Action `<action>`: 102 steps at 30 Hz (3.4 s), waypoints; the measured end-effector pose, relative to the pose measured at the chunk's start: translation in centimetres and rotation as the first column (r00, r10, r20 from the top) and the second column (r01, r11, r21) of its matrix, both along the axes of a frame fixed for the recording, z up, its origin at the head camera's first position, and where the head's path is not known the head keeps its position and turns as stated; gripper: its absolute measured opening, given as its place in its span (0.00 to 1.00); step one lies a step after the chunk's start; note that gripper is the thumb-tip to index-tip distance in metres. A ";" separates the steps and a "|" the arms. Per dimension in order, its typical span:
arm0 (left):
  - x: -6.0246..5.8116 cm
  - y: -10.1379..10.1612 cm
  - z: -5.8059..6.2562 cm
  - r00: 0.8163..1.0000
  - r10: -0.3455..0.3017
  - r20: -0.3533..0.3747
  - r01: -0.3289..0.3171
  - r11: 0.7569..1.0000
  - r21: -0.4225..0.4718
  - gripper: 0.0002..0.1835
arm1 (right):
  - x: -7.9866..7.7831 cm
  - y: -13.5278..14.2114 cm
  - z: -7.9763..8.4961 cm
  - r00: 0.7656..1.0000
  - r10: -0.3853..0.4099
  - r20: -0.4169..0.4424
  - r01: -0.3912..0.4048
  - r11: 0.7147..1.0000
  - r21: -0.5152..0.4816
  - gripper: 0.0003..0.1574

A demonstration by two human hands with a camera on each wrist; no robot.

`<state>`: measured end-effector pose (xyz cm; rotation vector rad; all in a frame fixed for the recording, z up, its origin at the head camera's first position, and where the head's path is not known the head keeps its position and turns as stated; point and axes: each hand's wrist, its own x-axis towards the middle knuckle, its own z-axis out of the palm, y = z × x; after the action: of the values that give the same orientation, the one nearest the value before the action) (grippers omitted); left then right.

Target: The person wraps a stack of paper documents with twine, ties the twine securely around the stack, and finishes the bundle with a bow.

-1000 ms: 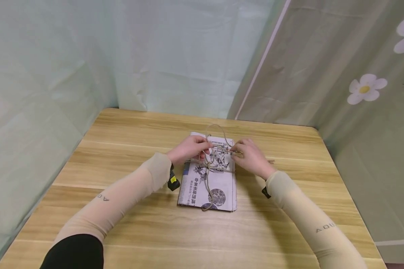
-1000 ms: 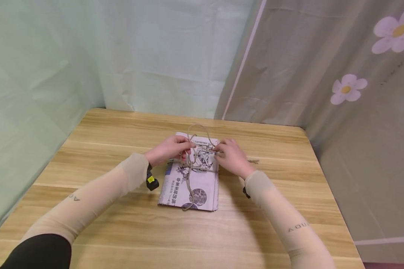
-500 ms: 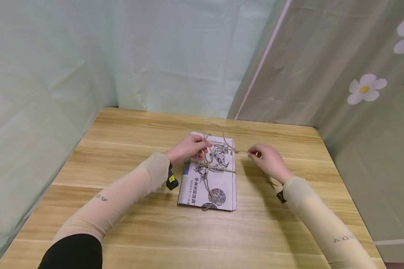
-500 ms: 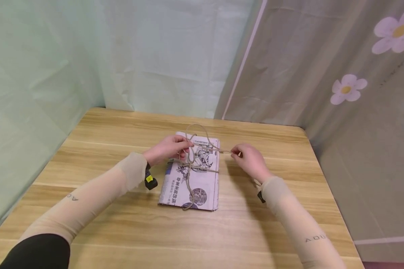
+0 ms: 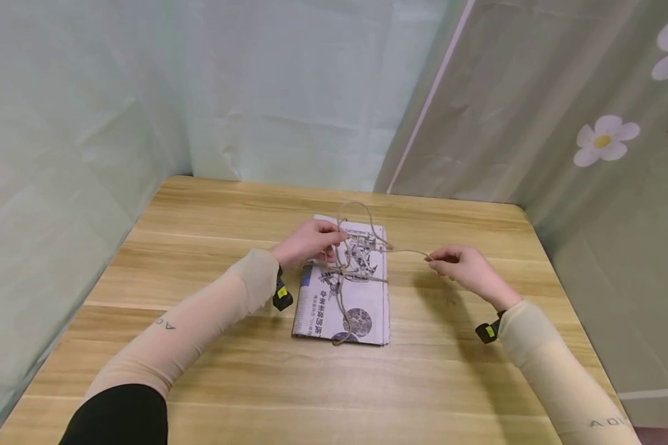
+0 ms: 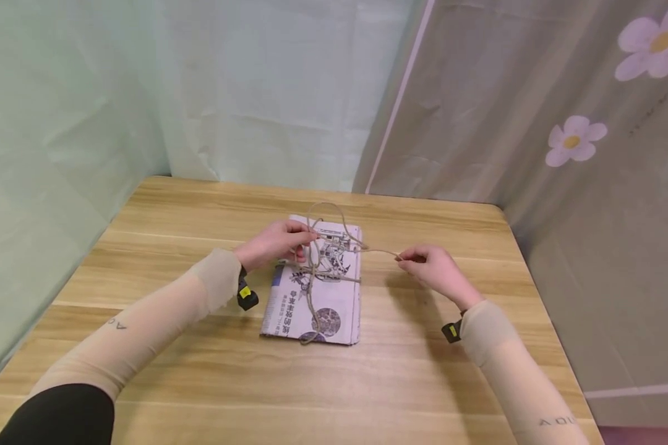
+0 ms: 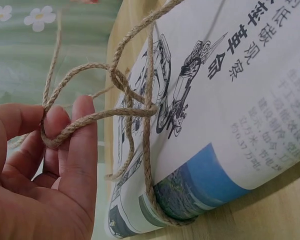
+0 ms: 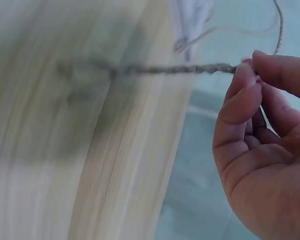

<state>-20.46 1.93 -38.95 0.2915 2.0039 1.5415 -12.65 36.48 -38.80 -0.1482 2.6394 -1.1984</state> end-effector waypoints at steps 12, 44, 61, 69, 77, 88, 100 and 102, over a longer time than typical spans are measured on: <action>0.1 -0.2 0.2 1.000 0.022 -0.009 -0.022 1.000 -0.002 0.12 | -0.6 -3.7 2.2 0.986 -0.160 0.041 0.154 0.799 -0.581 0.22; 0.0 0.1 0.9 0.991 -0.024 -0.131 0.008 0.993 -0.118 0.15 | -0.1 -13.4 -1.7 0.827 0.114 -0.551 -0.175 0.983 -0.059 0.08; 0.3 0.0 0.5 0.991 -0.026 -0.131 0.011 0.994 -0.112 0.16 | -0.8 -12.0 -3.6 0.935 0.208 -0.286 -0.218 0.976 -0.001 0.19; 0.3 -0.4 0.6 0.992 -0.041 -0.115 0.026 0.991 -0.131 0.19 | -3.8 -10.1 -3.1 0.996 0.051 -0.067 -0.061 0.986 -0.155 0.13; 0.5 -0.4 0.6 0.992 -0.061 -0.115 0.048 0.992 -0.115 0.16 | -7.1 -12.2 -2.4 0.964 0.195 0.181 -0.181 0.979 -0.091 0.24; 0.4 -0.1 0.1 0.990 -0.064 -0.122 0.057 0.996 -0.064 0.15 | -8.7 -14.3 -3.5 0.860 0.350 0.372 -0.209 0.906 -0.369 0.20; 0.6 -0.8 0.1 0.993 -0.045 -0.110 0.035 0.995 -0.089 0.16 | -6.0 -10.1 -2.6 0.957 0.030 0.288 0.083 0.924 -0.373 0.17; 0.5 -1.0 -0.1 0.995 -0.032 -0.094 0.026 0.997 -0.074 0.16 | -5.5 -8.4 -2.1 0.961 -0.037 0.274 0.147 0.907 -0.394 0.20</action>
<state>-19.96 0.94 -39.02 0.3692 2.1150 1.4574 -18.13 28.06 -40.95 0.0634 2.1604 -1.6694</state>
